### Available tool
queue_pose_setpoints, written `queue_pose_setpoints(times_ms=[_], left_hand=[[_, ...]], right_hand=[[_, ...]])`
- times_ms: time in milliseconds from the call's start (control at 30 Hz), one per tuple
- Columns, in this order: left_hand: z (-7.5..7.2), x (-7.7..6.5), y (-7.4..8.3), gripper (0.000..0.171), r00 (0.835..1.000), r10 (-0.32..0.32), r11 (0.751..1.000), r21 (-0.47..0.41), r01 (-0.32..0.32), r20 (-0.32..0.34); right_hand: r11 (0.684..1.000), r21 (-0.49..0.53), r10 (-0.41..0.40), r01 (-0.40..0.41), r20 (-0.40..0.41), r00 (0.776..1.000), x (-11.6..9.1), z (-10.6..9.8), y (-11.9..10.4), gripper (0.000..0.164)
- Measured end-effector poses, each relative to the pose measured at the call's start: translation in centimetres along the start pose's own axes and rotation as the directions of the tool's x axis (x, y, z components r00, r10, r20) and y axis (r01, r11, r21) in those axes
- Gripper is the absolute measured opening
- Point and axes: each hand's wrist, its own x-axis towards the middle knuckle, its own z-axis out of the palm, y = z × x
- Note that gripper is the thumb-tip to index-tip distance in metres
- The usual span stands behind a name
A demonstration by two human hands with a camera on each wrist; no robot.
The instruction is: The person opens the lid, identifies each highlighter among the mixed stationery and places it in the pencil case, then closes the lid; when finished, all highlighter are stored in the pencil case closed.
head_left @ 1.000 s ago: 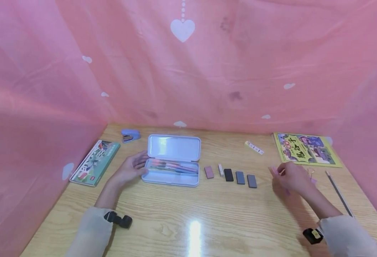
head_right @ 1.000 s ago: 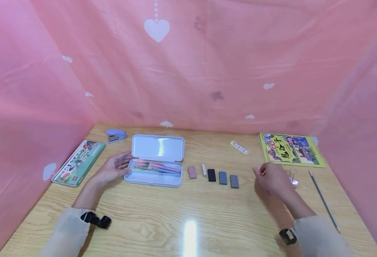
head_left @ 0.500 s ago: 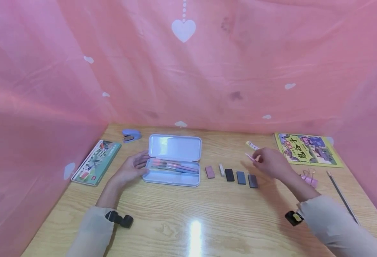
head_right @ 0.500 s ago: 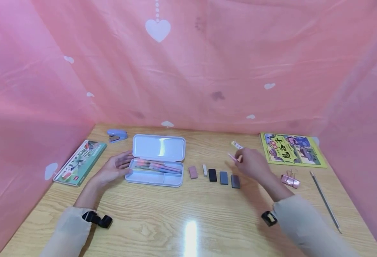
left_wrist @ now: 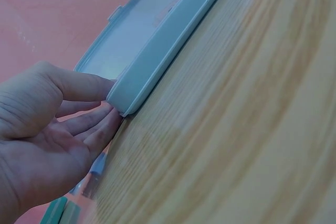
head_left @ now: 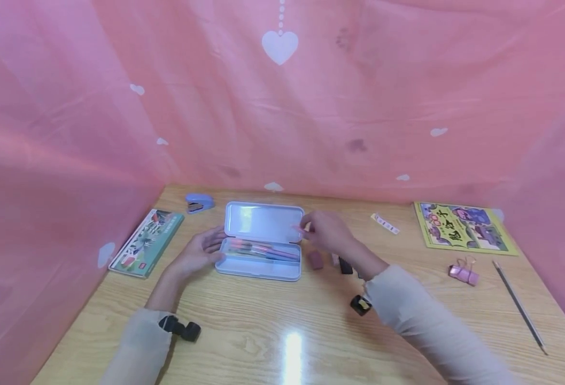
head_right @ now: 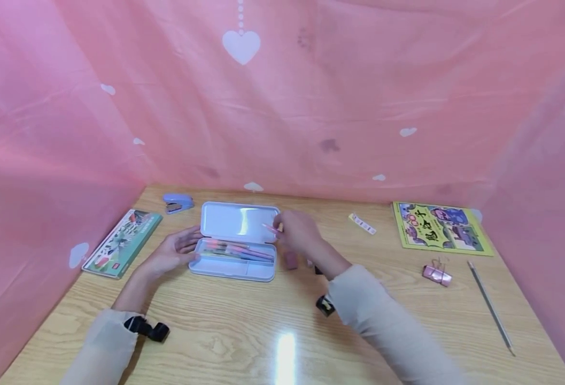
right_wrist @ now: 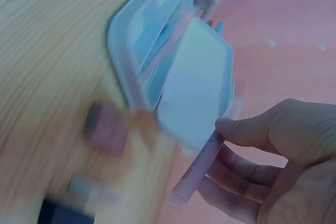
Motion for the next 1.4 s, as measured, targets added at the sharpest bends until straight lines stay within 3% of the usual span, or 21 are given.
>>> queue_pose_setpoints(times_ms=[333,567,767,1067,1400], left_hand=[[-0.2,0.1,-0.4,0.075,1.000,0.016,1.000,0.012,-0.016,0.007],[-0.3,0.3,-0.6,0.075,1.000,0.024,1.000,0.018,-0.024,0.009],[-0.4,0.4,-0.7,0.076,0.998,0.065,0.998,-0.003,-0.065,0.024],[-0.5,0.6,-1.1,0.075,0.998,0.061,0.997,-0.044,-0.059,0.034],[-0.5,0.3,-0.6,0.077,0.999,0.047,0.999,-0.008,-0.047,0.019]], right_hand=[[0.996,0.086,-0.019,0.016,0.035,0.999,3.0,1.5,-3.1,0.017],[0.982,0.143,-0.127,0.121,0.036,0.991,3.7,2.8,-3.3,0.015],[0.971,0.212,-0.131,0.112,0.079,0.988,3.7,4.7,-3.1,0.014],[0.990,0.066,-0.128,0.122,0.095,0.987,3.7,6.5,-3.2,0.013],[0.993,0.067,-0.104,0.098,0.104,0.989,3.6,6.8,-3.2,0.013]])
